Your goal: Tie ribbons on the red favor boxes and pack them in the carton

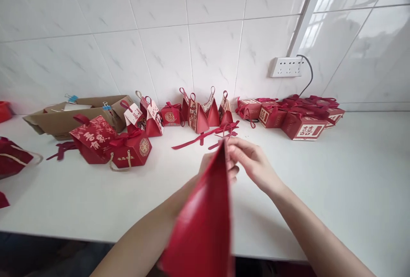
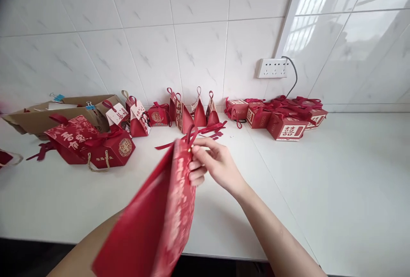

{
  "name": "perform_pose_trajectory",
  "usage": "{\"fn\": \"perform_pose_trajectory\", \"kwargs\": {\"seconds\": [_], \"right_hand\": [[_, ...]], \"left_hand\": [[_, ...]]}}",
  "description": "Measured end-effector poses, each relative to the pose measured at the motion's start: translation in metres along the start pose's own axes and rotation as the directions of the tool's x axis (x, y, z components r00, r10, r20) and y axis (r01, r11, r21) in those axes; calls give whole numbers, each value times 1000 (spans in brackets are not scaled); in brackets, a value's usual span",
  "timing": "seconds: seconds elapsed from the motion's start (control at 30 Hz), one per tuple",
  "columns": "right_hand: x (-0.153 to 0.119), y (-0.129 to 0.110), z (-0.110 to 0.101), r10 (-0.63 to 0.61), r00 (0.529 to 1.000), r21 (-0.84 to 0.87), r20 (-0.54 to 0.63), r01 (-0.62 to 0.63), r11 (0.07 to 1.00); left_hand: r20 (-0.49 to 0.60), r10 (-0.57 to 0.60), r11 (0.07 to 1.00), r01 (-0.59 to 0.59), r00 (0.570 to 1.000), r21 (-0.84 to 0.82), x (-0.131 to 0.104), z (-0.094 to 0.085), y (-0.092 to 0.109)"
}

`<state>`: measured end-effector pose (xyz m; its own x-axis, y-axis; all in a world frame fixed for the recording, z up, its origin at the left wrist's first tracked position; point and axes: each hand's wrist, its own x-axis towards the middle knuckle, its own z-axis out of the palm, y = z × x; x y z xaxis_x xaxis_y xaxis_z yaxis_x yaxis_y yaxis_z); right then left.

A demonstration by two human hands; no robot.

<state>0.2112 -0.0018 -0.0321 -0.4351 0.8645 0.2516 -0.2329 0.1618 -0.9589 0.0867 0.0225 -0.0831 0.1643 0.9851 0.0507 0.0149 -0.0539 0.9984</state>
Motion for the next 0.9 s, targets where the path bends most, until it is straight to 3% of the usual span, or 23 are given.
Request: {"fn": "perform_pose_trajectory", "kwargs": {"seconds": [0.07,0.13,0.2,0.27,0.37,0.47,0.6,0.77,0.9], "right_hand": [[5,-2,-11,-82,993,52,-85,87,995],[8,-4,-23,-102,990,104,-92,112,988],[7,-5,-34,-77,994,98,-79,85,992],[2,-4,-41,-65,992,44,-105,70,997],[-10,-1,-44,-41,990,-7,-138,41,999],[-22,-5,-41,-40,984,-57,-174,31,998],[-34,-20,-32,-113,967,-228,-230,60,972],[-49,-48,-15,-253,932,-467,-261,107,878],[-65,-72,-6,-244,940,-442,-239,119,889]], "left_hand": [[-75,1,998,-6,997,-57,-7,-9,21],[-216,40,995,-58,976,-77,-17,-17,41],[-387,152,988,-139,910,61,-27,-22,54],[-433,289,949,-195,854,249,-34,-21,62],[-351,414,875,-260,840,408,-42,-14,63],[-300,444,845,-283,844,454,-46,-8,60],[-223,440,835,-305,870,459,-55,1,59],[-36,424,832,-373,905,411,-73,17,67],[30,325,880,-314,945,356,-86,28,76]]}}
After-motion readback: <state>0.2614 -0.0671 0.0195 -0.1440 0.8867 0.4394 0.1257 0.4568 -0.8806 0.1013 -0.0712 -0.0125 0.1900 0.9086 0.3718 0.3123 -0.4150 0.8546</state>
